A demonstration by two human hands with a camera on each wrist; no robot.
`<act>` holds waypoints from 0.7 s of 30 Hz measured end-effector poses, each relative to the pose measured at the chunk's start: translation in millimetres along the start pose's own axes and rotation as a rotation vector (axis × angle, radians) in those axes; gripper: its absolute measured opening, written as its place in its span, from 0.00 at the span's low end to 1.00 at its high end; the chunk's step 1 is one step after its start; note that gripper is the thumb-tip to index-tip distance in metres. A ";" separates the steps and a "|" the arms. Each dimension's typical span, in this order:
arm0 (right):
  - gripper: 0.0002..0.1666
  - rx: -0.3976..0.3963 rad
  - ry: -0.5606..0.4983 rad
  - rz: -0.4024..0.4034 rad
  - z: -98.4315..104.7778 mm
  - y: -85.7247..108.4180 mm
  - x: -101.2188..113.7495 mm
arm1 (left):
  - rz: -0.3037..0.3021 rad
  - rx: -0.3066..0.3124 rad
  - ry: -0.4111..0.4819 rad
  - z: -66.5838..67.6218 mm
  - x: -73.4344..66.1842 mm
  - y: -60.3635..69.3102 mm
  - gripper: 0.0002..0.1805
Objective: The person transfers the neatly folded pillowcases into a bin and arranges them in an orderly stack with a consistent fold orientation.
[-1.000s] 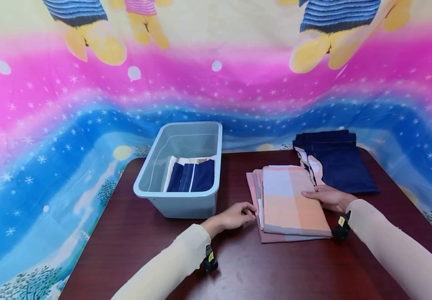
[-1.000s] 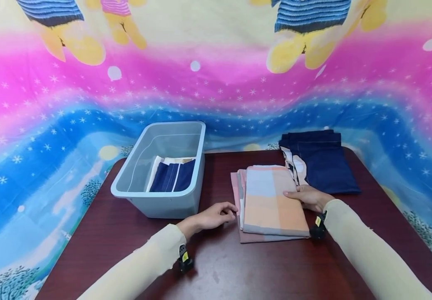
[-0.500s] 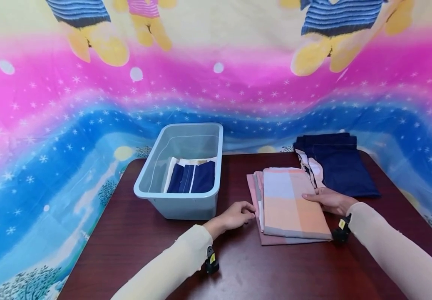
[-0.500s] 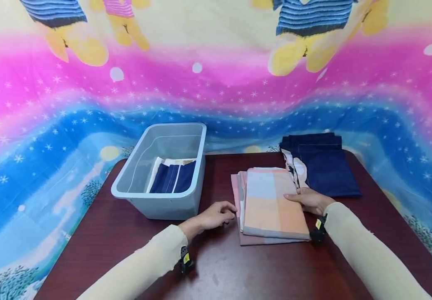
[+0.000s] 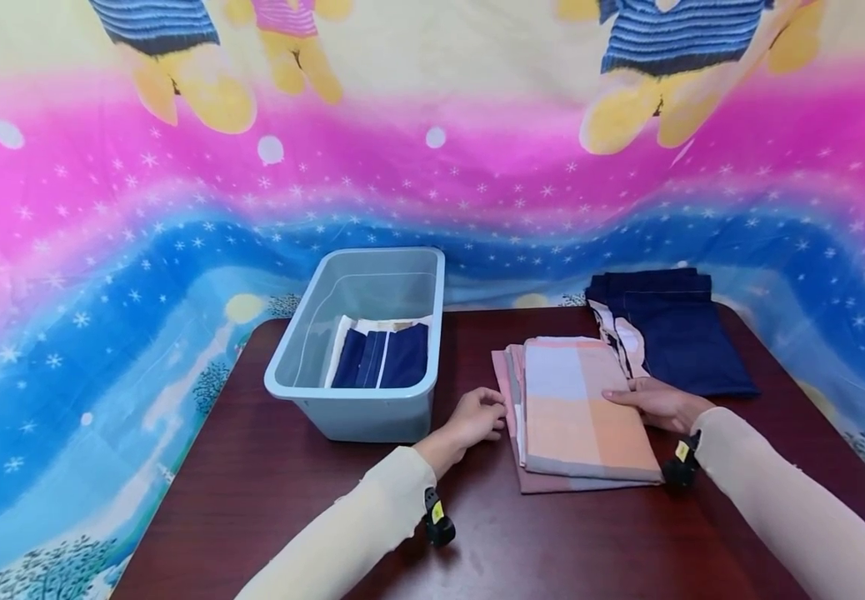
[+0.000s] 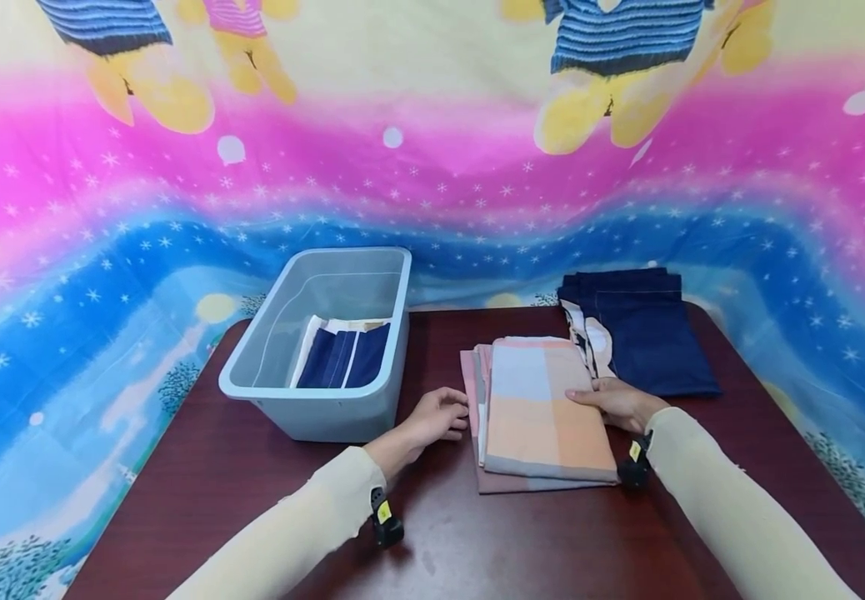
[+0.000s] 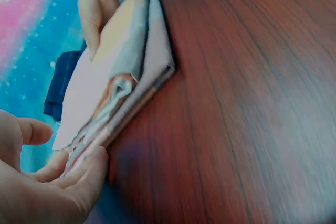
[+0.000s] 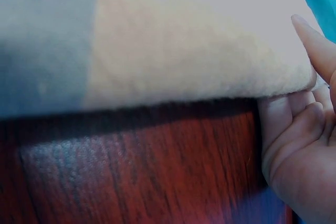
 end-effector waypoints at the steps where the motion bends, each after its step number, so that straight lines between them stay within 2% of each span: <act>1: 0.16 -0.001 -0.001 -0.001 -0.1 -0.2 -0.1 | 0.012 -0.006 0.024 -0.8 0.1 -1.1 0.16; 7: 0.16 -0.004 -0.004 0.002 -0.5 1.2 0.5 | 0.078 -0.028 0.153 -6.8 -1.0 -5.0 0.20; 14: 0.15 -0.004 0.001 0.002 0.3 2.1 1.3 | 0.090 -0.027 0.224 -14.2 -6.1 -11.0 0.20; 21: 0.15 0.004 -0.006 0.001 -0.8 0.7 1.1 | 0.105 -0.042 0.345 -19.4 -0.7 -17.5 0.22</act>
Point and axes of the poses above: each hand's wrist, its own y-axis away from the middle knuckle, its own z-axis out of the back of the hand, x = y × z, the point moved 6 cm from there along -y, towards the middle knuckle, and after that the axes turned 1 degree about -z, right-handed, at the moved point
